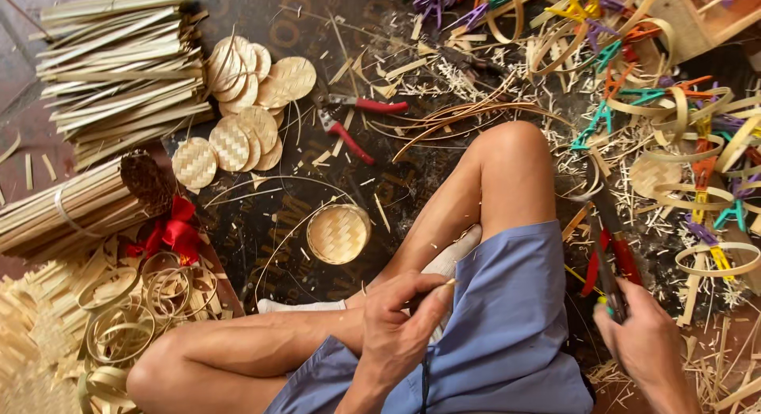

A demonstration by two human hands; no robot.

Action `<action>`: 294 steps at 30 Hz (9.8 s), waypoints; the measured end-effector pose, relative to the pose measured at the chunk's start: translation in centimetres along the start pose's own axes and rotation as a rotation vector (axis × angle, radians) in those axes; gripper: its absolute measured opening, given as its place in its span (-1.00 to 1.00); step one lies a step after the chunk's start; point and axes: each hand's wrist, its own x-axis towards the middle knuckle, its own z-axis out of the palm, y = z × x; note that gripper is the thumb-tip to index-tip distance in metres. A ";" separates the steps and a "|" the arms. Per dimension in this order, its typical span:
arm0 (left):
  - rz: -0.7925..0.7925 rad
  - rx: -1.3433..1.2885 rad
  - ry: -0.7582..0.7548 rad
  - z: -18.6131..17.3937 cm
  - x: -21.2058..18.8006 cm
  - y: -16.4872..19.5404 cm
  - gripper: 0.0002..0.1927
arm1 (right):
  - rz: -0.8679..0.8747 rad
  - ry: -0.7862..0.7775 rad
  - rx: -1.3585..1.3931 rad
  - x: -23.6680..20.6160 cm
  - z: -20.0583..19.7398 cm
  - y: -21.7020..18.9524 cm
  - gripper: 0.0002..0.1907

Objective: The person sits on the floor weaving bamboo strips into a small round basket, tucking and tightening strips by hand and trimming them with pliers. They fit a woven circular base into the rim, shape the basket over a metal tube, and measure it with a tape measure.

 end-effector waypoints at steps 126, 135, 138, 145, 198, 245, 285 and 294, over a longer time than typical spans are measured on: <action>0.547 0.129 -0.239 -19.9 0.7 -0.6 -0.86 | -1.589 -0.769 0.421 7.7 -1.9 -38.9 -0.81; 0.692 0.949 -0.143 -17.5 4.3 -7.1 -0.74 | -1.821 -0.375 0.059 8.1 8.3 -39.4 -0.78; 0.641 0.934 -0.160 -17.6 4.0 -7.9 -0.80 | -1.845 -0.367 0.014 8.6 9.1 -39.1 -0.76; 0.622 1.023 0.072 -15.0 4.5 -9.0 -0.83 | -1.907 -0.358 0.017 8.3 9.3 -39.2 -0.75; 0.536 0.767 -0.182 -19.6 4.8 -11.6 -0.86 | -1.646 -0.155 0.015 4.2 13.4 -38.3 -0.78; 0.635 0.951 -0.049 -18.1 3.4 -11.4 -0.64 | -1.820 -0.490 0.045 8.1 12.9 -40.1 -0.72; 0.499 0.963 0.131 -16.1 3.0 -12.2 -0.68 | -1.538 -0.624 0.055 7.6 12.9 -41.8 -0.80; 0.592 0.988 -0.030 -19.4 4.2 -12.9 -0.80 | -1.794 -0.658 -0.040 11.2 11.3 -45.7 -0.81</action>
